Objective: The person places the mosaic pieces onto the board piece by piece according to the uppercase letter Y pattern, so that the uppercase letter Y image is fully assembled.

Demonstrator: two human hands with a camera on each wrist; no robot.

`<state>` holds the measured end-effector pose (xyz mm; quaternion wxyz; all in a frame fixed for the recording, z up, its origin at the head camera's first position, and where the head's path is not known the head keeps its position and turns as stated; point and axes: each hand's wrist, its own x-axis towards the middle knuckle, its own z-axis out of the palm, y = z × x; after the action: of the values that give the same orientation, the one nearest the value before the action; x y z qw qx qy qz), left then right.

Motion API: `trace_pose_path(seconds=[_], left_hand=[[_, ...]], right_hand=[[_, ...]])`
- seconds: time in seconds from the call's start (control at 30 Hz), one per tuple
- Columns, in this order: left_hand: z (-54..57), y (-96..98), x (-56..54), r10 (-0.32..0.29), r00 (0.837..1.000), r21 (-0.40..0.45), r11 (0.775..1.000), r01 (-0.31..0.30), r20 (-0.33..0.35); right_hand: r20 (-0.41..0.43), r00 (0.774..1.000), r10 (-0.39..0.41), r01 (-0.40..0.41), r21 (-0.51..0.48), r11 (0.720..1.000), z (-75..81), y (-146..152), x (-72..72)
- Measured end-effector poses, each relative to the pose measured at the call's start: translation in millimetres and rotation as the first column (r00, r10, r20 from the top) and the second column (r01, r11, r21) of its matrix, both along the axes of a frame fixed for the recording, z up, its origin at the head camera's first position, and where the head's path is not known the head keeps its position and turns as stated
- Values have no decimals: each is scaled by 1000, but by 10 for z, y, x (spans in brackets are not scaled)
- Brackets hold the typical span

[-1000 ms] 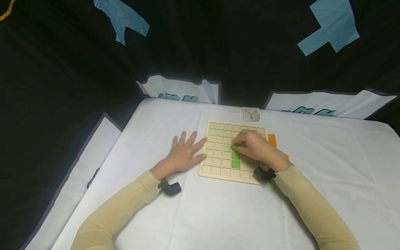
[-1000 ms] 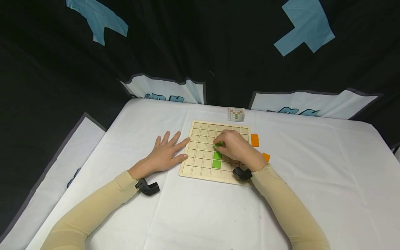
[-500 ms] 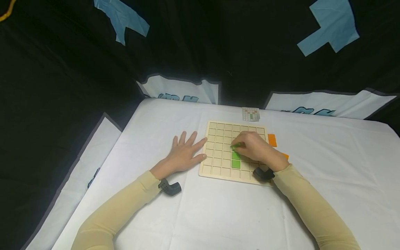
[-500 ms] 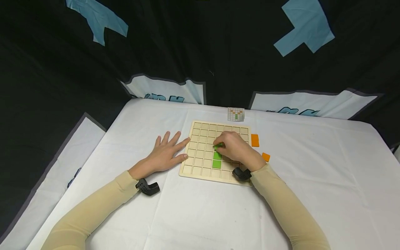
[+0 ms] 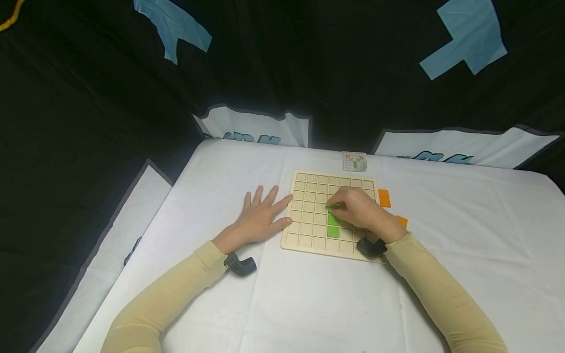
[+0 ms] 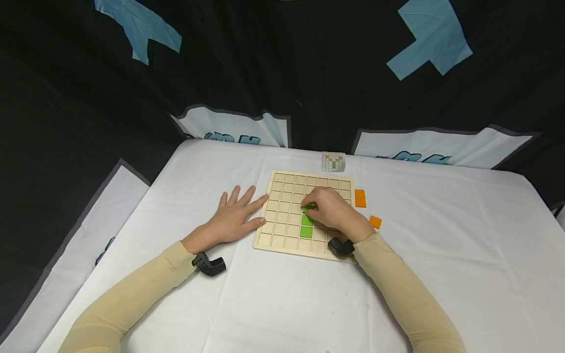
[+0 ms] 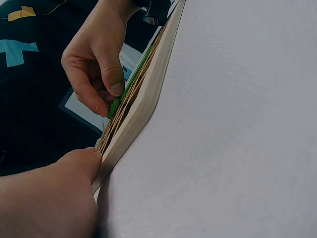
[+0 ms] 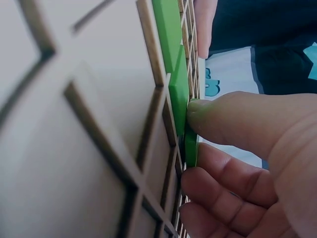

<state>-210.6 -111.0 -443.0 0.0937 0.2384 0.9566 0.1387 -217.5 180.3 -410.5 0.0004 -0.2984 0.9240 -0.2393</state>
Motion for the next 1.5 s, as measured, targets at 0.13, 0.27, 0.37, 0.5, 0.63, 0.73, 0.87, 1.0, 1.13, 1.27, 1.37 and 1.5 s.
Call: trace_pose_path(seconds=[0.13,0.27,0.37,0.5,0.63,0.73,0.87,1.0,1.13,1.27,1.37,1.5], left_hand=[[-4,2,-3,-2,1000,1,1000,2,-4],[6,1,4,-1,1000,2,1000,1,-1],[17,0,11,0,1000,1,1000,0,1],[19,4,9,2,1000,0,1000,-2,7],[18,3,-4,2,1000,-4,1000,-2,7],[24,2,-6,2,1000,-6,1000,-2,6],[31,5,-4,2,1000,-5,1000,-2,5],[35,5,-2,2,1000,-1,1000,-2,4],[35,4,0,4,1000,1,1000,-4,3],[24,5,-6,2,1000,-1,1000,-2,0],[13,6,-9,0,1000,0,1000,0,-1],[2,3,-6,2,1000,-1,1000,-2,1]], right_hand=[[-5,1000,0,0,-9,1000,-13,2,2],[-9,1000,2,-2,-14,1000,-22,6,3],[-10,1000,5,-5,-17,1000,-22,5,5],[-13,1000,5,-5,-20,1000,-32,-1,4],[-10,1000,4,-4,-20,1000,-22,-1,2],[-3,1000,3,-3,-16,1000,-13,1,3],[-3,1000,2,-2,-8,1000,-5,-3,0],[-5,1000,1,-1,-5,1000,1,-10,3],[-3,1000,-5,5,-2,1000,3,-18,11],[0,1000,-15,15,0,1000,-2,-23,18],[0,1000,-18,18,-2,1000,-8,-21,22],[-5,1000,-14,14,-4,1000,-4,-17,34]])
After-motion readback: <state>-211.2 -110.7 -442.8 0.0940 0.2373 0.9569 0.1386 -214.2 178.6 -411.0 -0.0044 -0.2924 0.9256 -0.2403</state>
